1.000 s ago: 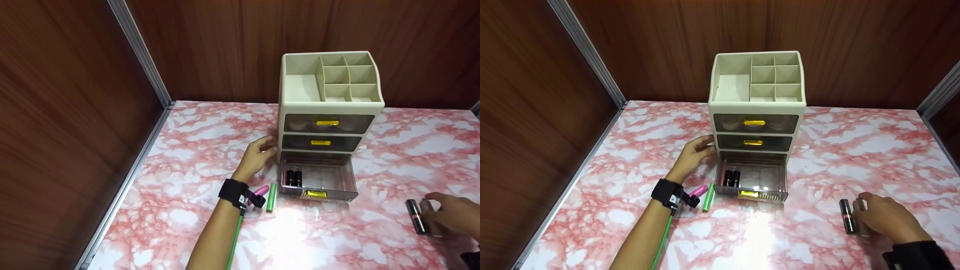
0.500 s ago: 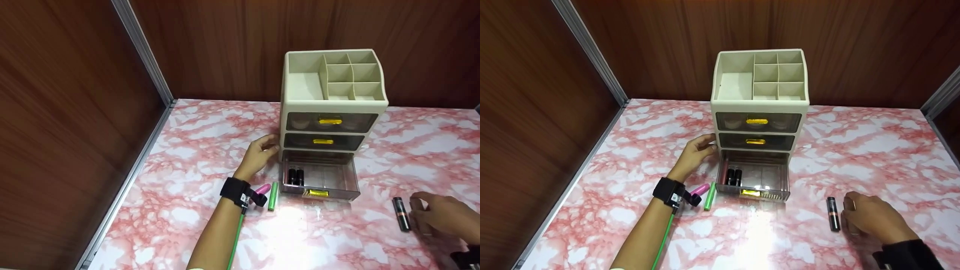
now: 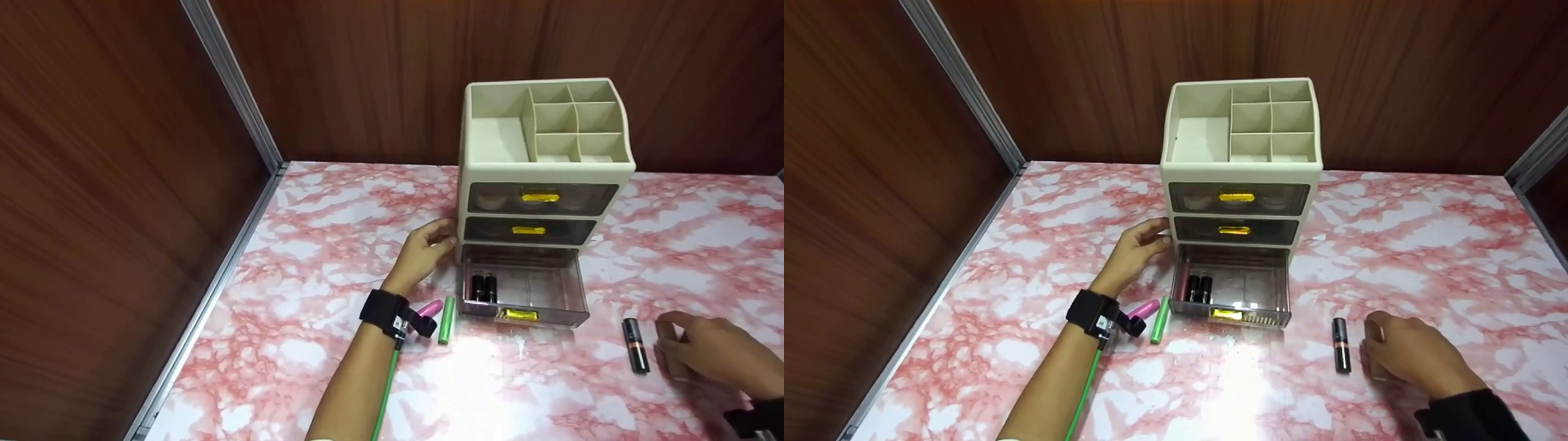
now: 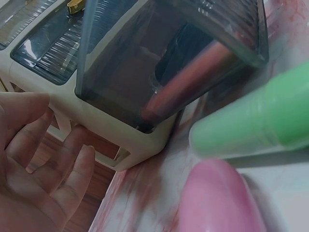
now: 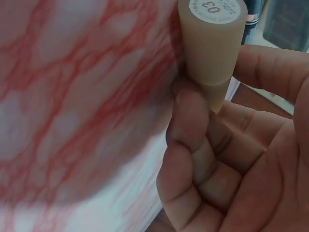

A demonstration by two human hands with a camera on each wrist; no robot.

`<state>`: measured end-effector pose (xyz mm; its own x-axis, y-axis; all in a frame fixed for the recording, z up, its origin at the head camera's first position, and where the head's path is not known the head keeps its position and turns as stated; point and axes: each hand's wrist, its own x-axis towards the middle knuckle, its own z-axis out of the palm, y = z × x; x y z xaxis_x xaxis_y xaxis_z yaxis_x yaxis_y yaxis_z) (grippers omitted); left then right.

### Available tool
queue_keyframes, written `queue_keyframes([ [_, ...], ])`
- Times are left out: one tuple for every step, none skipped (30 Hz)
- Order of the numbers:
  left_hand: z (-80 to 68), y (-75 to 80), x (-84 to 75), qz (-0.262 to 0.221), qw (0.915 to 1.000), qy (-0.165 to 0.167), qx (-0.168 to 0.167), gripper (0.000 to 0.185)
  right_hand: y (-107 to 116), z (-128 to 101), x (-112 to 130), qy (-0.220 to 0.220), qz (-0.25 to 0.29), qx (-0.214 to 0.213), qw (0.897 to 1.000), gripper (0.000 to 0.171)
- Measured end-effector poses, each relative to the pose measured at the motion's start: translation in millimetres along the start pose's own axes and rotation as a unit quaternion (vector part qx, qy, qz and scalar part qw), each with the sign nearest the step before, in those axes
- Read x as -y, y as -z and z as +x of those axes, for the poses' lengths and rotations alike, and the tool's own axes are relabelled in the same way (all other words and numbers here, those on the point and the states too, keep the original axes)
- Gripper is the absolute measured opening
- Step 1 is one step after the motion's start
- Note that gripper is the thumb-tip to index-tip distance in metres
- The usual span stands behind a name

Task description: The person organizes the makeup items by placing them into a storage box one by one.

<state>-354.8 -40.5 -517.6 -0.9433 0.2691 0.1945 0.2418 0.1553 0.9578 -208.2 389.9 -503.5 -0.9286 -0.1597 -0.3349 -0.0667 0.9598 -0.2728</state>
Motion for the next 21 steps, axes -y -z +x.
queue_keyframes([
  [0.0,0.0,0.3,0.001,1.0000,0.000,-0.001,0.037,-0.3,1.0,2.0,0.002,-0.004,-0.003,1.000,0.042],
  [-0.1,0.1,0.3,0.002,1.0000,-0.001,-0.002,0.037,-1.0,1.9,4.3,0.003,-0.009,-0.011,1.000,0.043],
  [-0.4,0.2,0.1,0.003,1.0000,0.000,-0.003,0.037,-1.7,2.8,6.9,0.003,-0.011,-0.019,1.000,0.046],
  [-0.5,0.2,0.1,0.004,1.0000,0.000,-0.002,0.037,-2.4,3.7,9.7,0.002,-0.012,-0.027,1.000,0.049],
  [-0.5,0.1,0.1,0.005,1.0000,0.000,-0.002,0.037,-3.0,4.5,12.6,-0.001,-0.011,-0.035,0.999,0.051],
  [-0.4,0.1,0.1,0.005,1.0000,0.001,-0.001,0.037,-3.7,5.1,15.7,0.000,-0.011,-0.044,0.999,0.055],
  [-0.4,0.1,0.1,0.005,1.0000,0.001,0.000,0.037,-4.7,6.0,19.2,0.003,-0.011,-0.057,0.998,0.056],
  [-0.3,0.3,0.1,0.003,1.0000,0.002,0.000,0.037,-6.5,6.6,23.2,0.006,-0.012,-0.070,0.997,0.054],
  [-0.3,0.4,0.1,0.002,1.0000,0.003,0.000,0.037,-8.2,7.3,27.4,0.012,-0.013,-0.078,0.997,0.052],
  [-0.4,0.6,0.2,0.001,1.0000,0.003,-0.001,0.038,-10.2,7.9,31.8,0.016,-0.015,-0.084,0.996,0.050],
  [-0.5,0.9,0.3,-0.001,1.0000,0.003,-0.001,0.038,-12.4,8.7,36.5,0.020,-0.020,-0.090,0.996,0.050],
  [-0.4,1.1,0.5,-0.004,1.0000,0.003,-0.002,0.038,-14.8,9.8,41.1,0.022,-0.022,-0.094,0.995,0.050],
  [-0.4,1.5,0.7,-0.006,1.0000,0.002,-0.003,0.038,-17.1,11.0,45.8,0.021,-0.023,-0.097,0.995,0.051],
  [-0.4,1.7,0.8,-0.008,1.0000,0.001,-0.004,0.037,-19.2,12.2,50.4,0.018,-0.023,-0.097,0.995,0.052],
  [-0.4,1.7,0.9,-0.009,1.0000,-0.001,-0.004,0.037,-21.2,13.5,54.5,0.016,-0.023,-0.098,0.995,0.053],
  [-0.4,1.8,1.1,-0.009,0.9999,-0.002,-0.005,0.037,-22.9,15.0,58.3,0.015,-0.020,-0.099,0.995,0.052],
  [-0.3,1.7,1.3,-0.009,0.9999,-0.004,-0.005,0.036,-24.2,16.6,61.4,0.015,-0.018,-0.098,0.995,0.051],
  [-0.2,1.5,1.4,-0.008,0.9999,-0.005,-0.005,0.036,-25.3,18.2,63.9,0.018,-0.015,-0.098,0.995,0.048],
  [0.2,1.2,1.1,-0.006,1.0000,-0.006,-0.005,0.036,-25.6,19.6,65.9,0.022,-0.014,-0.100,0.995,0.045],
  [0.4,0.7,0.5,-0.005,1.0000,-0.006,-0.004,0.036,-25.5,21.0,67.0,0.027,-0.013,-0.103,0.994,0.042],
  [0.7,0.3,0.0,-0.004,1.0000,-0.005,-0.004,0.036,-25.0,22.3,67.4,0.032,-0.009,-0.106,0.994,0.039],
])
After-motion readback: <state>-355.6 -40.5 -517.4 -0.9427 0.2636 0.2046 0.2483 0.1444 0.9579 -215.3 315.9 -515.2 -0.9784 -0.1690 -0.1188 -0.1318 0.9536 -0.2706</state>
